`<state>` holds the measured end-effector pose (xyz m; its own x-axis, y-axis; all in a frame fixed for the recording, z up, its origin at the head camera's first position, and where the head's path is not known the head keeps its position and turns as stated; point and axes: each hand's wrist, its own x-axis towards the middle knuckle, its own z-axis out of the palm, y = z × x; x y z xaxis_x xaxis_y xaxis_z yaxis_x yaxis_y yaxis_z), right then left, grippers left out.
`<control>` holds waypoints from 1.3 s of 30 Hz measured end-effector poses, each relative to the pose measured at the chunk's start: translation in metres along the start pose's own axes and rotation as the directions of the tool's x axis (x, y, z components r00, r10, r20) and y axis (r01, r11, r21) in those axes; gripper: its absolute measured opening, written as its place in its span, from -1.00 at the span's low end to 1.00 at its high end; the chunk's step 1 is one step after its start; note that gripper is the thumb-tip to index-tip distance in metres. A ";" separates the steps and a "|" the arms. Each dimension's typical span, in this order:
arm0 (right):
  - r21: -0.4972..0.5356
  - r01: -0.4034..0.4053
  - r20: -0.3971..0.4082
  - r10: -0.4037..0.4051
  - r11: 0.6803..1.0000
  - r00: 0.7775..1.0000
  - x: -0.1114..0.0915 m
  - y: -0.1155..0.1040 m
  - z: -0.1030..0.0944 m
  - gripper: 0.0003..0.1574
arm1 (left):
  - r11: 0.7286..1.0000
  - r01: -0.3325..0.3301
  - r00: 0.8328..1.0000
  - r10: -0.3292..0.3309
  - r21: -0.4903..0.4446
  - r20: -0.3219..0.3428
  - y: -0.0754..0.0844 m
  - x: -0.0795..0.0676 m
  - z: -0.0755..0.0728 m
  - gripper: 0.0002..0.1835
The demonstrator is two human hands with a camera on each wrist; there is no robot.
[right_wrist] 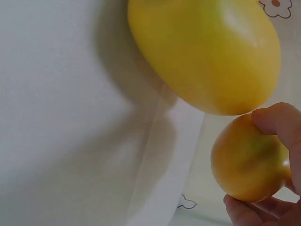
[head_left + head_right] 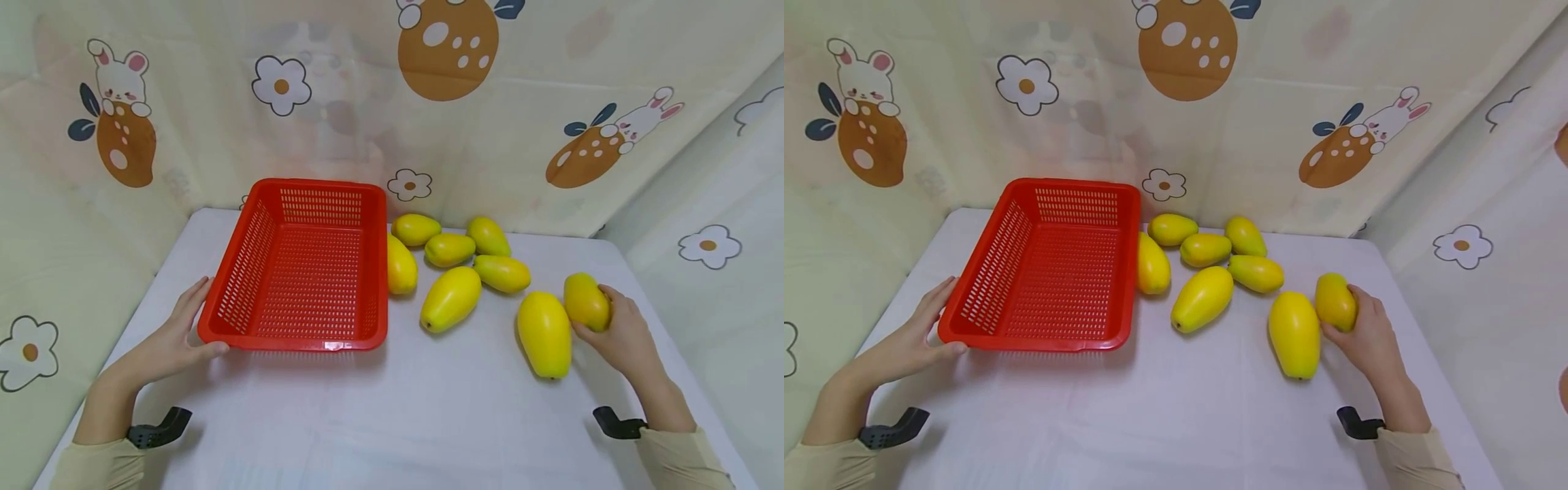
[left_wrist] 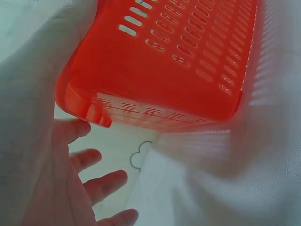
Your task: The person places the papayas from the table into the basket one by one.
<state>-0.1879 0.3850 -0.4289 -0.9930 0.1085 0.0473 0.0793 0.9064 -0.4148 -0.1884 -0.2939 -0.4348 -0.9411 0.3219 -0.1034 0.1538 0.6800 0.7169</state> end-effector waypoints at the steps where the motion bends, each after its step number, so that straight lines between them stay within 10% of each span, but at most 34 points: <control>1: 0.000 0.000 -0.002 0.000 1.000 1.000 0.001 -0.001 -0.001 0.06 | 1.000 0.000 1.000 0.000 -0.001 0.000 0.000 0.000 0.000 0.16; 39: 0.030 0.141 -0.057 -0.139 0.990 0.989 -0.003 -0.083 -0.022 0.08 | 1.000 0.006 1.000 -0.006 0.004 -0.012 0.003 -0.003 0.003 0.16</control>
<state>-0.1898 0.3183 -0.3741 -0.9877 0.0048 0.1566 -0.0640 0.9000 -0.4312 -0.1842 -0.2909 -0.4351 -0.9456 0.3098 -0.0989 0.1496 0.6843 0.7137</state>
